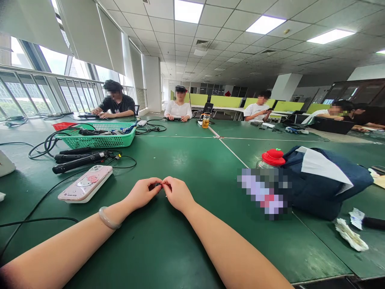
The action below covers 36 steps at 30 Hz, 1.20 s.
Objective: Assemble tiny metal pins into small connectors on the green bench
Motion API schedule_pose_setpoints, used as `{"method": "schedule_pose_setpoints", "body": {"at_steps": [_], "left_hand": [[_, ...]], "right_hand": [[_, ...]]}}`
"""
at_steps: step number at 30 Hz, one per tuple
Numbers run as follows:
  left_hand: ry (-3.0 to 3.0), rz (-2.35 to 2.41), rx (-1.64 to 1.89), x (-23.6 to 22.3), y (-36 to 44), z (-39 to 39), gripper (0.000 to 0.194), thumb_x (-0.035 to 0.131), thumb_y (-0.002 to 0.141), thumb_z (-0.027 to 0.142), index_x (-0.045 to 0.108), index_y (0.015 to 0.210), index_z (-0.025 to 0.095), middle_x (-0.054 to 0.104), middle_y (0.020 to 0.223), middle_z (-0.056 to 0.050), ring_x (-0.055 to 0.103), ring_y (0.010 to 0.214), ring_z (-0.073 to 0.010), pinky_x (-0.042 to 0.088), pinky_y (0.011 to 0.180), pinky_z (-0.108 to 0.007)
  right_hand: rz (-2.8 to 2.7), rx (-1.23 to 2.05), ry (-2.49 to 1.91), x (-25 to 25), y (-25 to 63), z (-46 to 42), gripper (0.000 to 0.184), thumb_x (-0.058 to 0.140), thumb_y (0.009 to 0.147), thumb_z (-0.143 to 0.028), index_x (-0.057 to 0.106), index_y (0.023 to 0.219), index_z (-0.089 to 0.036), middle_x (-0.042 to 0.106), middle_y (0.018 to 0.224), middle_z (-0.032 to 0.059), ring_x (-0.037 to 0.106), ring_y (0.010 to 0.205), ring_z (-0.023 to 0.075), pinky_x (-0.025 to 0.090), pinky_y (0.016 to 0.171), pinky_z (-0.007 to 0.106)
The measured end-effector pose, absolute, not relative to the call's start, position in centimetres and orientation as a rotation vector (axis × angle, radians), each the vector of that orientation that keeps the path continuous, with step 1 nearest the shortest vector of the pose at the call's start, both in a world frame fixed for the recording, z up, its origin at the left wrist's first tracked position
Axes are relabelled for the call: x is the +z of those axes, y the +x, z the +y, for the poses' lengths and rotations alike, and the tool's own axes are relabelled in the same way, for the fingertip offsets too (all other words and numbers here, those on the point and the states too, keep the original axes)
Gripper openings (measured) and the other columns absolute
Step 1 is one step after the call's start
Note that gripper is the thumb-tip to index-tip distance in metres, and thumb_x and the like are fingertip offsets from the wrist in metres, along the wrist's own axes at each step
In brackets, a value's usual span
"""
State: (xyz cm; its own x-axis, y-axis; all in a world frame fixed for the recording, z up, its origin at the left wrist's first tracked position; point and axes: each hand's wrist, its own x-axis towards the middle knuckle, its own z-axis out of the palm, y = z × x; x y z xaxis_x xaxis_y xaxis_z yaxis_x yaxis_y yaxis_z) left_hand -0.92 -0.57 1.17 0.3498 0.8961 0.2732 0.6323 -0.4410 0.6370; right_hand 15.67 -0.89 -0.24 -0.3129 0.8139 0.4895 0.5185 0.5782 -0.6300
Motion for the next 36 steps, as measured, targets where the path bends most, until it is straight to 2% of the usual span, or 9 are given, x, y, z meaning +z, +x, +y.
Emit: {"method": "schedule_pose_setpoints", "body": {"at_steps": [18,27,36], "left_hand": [[2.161,1.328,0.858,1.13,-0.8,-0.66,0.03,0.044,0.077,0.035,0.066,0.09,0.02,0.063,0.069,0.0,0.047,0.058,-0.0126,0.036,0.057,-0.023],[2.149,1.318,0.881,1.04,-0.83,-0.62,0.027,0.045,0.076,0.033,0.066,0.087,0.02,0.063,0.069,0.0,0.048,0.058,-0.0127,0.037,0.058,-0.023],[1.966,1.251,0.907,0.24,-1.13,0.21,0.024,0.048,0.074,0.033,0.064,0.084,0.017,0.057,0.063,0.002,0.048,0.057,-0.0118,0.039,0.056,-0.023]], "right_hand": [[-1.976,0.434,-1.075,-0.02,15.48,-1.06,0.013,0.044,0.084,-0.021,0.057,0.086,-0.021,0.062,0.07,-0.0009,0.053,0.061,0.0117,0.041,0.061,0.023],[-2.03,0.238,-1.074,-0.16,15.16,-1.18,0.016,0.046,0.084,-0.017,0.061,0.087,-0.02,0.064,0.084,0.003,0.058,0.077,0.0148,0.045,0.073,0.027],[-2.12,-0.065,-0.987,-0.64,15.09,-0.96,0.024,0.041,0.087,-0.017,0.063,0.097,-0.016,0.063,0.083,0.0073,0.056,0.078,0.0171,0.047,0.075,0.03]]}}
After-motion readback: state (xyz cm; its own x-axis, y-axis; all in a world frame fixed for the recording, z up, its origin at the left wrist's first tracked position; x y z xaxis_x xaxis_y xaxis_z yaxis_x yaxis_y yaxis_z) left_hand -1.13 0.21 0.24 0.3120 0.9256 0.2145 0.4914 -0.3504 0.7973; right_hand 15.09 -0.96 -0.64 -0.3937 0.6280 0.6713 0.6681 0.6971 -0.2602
